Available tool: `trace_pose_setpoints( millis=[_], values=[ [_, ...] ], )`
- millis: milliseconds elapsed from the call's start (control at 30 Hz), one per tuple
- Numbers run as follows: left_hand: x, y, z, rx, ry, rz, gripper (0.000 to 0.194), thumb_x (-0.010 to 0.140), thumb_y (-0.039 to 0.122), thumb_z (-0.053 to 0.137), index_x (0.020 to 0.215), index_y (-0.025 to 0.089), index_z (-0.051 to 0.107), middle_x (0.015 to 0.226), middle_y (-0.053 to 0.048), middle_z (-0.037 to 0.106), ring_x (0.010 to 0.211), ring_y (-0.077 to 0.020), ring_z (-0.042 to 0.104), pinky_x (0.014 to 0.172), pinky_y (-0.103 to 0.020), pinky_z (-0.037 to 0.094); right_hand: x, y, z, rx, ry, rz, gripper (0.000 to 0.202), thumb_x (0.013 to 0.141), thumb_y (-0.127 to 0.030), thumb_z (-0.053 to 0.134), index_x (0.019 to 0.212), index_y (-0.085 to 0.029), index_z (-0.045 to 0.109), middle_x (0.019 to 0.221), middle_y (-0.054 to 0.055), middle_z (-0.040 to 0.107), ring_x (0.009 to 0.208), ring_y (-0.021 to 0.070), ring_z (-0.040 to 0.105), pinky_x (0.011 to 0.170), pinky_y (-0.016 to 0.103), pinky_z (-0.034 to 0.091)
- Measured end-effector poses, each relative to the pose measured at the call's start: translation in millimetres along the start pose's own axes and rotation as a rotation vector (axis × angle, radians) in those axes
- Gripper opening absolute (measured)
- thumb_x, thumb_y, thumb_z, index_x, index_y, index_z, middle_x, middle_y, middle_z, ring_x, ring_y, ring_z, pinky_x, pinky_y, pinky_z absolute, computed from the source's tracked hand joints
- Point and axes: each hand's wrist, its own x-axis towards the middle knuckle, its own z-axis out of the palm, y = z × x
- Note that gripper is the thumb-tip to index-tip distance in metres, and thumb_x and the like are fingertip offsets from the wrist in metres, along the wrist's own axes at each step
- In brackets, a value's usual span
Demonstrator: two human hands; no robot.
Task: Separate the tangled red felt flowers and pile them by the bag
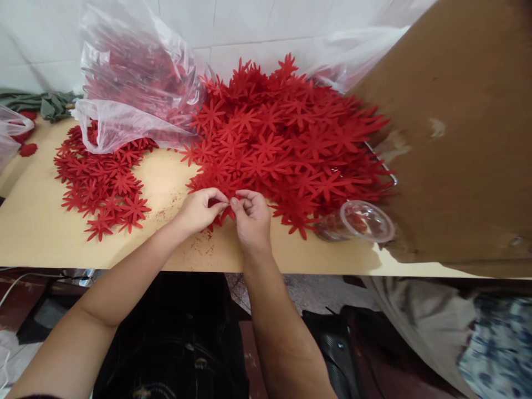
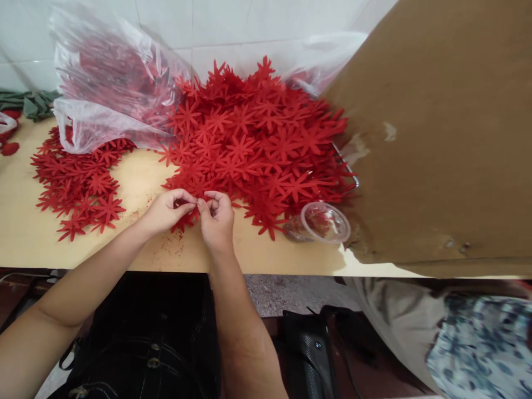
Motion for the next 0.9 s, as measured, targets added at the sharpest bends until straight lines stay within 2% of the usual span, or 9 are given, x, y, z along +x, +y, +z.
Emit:
trace_pose_setpoints(
  millis=[267, 467, 600, 700, 800, 900],
  values=[
    [1.4, -1.4, -5.8, 0.053, 0.061, 0.078, 0.006, 0.077, 0.019, 0.05, 0.075, 0.017, 0.056, 0.072, 0.0, 0.06, 0.067, -0.0101, 0.053, 0.066, -0.025, 0.043, -0.8, -4.5, 1.7, 0.049, -0.018, 0.038, 0.029, 0.069, -0.037, 0.062, 0.088, -0.021, 0.048, 0.058, -0.007, 0.047, 0.049, 0.0068, 0.042, 0.048, 0.022, 0.034],
    [0.0, -5.0, -13.6, 0.085, 0.048, 0.213, 0.008, 0.077, 0.015, 0.048, 0.076, 0.017, 0.055, 0.076, 0.0, 0.057, 0.072, -0.0104, 0.052, 0.069, -0.025, 0.042, 1.3, -6.7, 0.4, 0.165, 0.037, 0.185, 0.037, 0.067, -0.049, 0.061, 0.088, -0.02, 0.052, 0.073, -0.002, 0.056, 0.064, 0.0094, 0.053, 0.057, 0.024, 0.041],
    [-1.0, 0.2, -16.8, 0.141, 0.038, 0.221, 0.011, 0.076, 0.013, 0.049, 0.078, 0.017, 0.059, 0.079, -0.001, 0.056, 0.073, -0.0107, 0.052, 0.07, -0.026, 0.043, 2.0, -6.7, 1.4, 0.192, -0.002, 0.151, 0.033, 0.06, -0.037, 0.07, 0.083, -0.019, 0.055, 0.07, -0.003, 0.056, 0.063, 0.0075, 0.051, 0.061, 0.023, 0.043],
    [-2.2, 5.4, -16.8, 0.187, 0.076, 0.223, 0.01, 0.075, 0.016, 0.053, 0.081, 0.017, 0.062, 0.084, -0.003, 0.056, 0.078, -0.0118, 0.053, 0.073, -0.027, 0.044, 2.7, -5.8, 1.6, 0.186, 0.009, 0.106, 0.029, 0.058, -0.03, 0.071, 0.081, -0.019, 0.055, 0.068, -0.004, 0.056, 0.064, 0.0073, 0.052, 0.065, 0.024, 0.044],
    [-3.2, 9.6, -14.6, 0.245, 0.13, 0.246, 0.011, 0.074, 0.022, 0.058, 0.083, 0.018, 0.063, 0.088, -0.004, 0.057, 0.083, -0.0133, 0.054, 0.078, -0.029, 0.044, 3.1, -5.2, 2.2, 0.18, 0.018, 0.095, 0.028, 0.059, -0.028, 0.069, 0.081, -0.02, 0.054, 0.064, -0.005, 0.055, 0.062, 0.0076, 0.053, 0.064, 0.024, 0.044],
    [-3.7, 13.4, -11.3, 0.328, 0.123, 0.255, 0.008, 0.076, 0.022, 0.057, 0.078, 0.018, 0.063, 0.085, -0.003, 0.058, 0.083, -0.0141, 0.054, 0.08, -0.031, 0.043, 2.9, -5.1, 3.2, 0.174, 0.029, 0.096, 0.026, 0.059, -0.028, 0.068, 0.08, -0.019, 0.054, 0.059, -0.006, 0.054, 0.057, 0.0073, 0.051, 0.059, 0.023, 0.043]
  ],
)
